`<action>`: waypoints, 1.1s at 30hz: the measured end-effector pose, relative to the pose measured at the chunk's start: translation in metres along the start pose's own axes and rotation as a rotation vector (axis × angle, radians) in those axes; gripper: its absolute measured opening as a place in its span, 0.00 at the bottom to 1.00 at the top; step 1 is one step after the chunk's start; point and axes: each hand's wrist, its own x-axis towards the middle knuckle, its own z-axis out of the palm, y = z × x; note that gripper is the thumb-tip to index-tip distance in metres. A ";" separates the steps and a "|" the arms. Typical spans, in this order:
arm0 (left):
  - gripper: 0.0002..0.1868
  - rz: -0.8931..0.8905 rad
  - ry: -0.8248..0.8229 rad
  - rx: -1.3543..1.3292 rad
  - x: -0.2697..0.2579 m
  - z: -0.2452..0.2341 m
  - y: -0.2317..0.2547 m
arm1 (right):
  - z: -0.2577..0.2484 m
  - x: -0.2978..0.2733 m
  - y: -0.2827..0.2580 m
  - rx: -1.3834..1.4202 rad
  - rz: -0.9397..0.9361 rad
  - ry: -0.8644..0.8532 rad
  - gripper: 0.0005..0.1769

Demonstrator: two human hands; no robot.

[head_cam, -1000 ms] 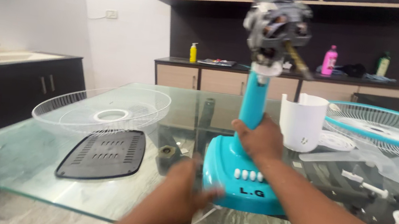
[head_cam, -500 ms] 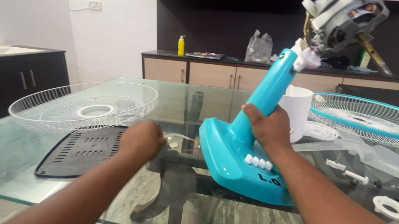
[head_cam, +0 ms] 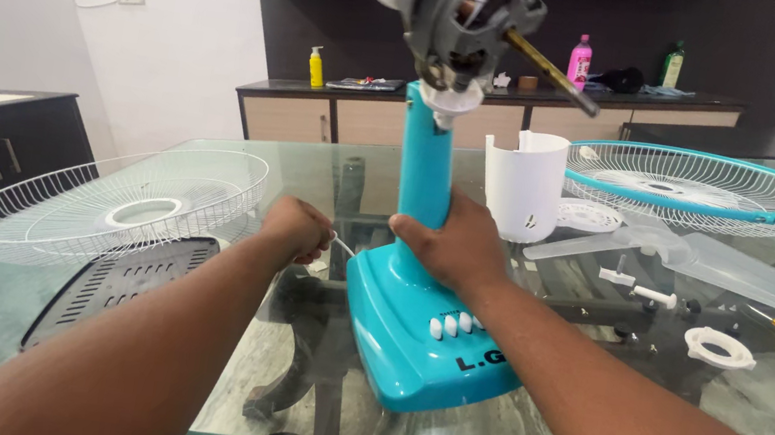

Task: The person assembles a table fan by connecting internal wires in the base, attaching the motor housing, and securing the black base cover with screws. The person uses a screwdriver to tighten the screws and ensures the components are properly aligned.

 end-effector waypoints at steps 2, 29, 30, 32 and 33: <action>0.06 0.098 -0.015 0.106 -0.001 0.001 -0.009 | 0.000 -0.001 -0.003 0.007 -0.020 0.004 0.30; 0.49 0.533 -0.194 0.404 -0.165 -0.027 0.003 | -0.020 0.014 -0.031 0.084 0.073 -0.217 0.23; 0.50 0.514 -0.238 0.403 -0.174 -0.030 0.005 | -0.022 0.016 -0.036 0.079 0.056 -0.249 0.23; 0.51 0.466 -0.238 0.359 -0.192 -0.037 0.006 | -0.026 0.020 -0.046 0.094 0.013 -0.305 0.24; 0.52 0.438 -0.240 0.337 -0.199 -0.041 0.007 | -0.027 0.023 -0.050 0.115 -0.014 -0.328 0.24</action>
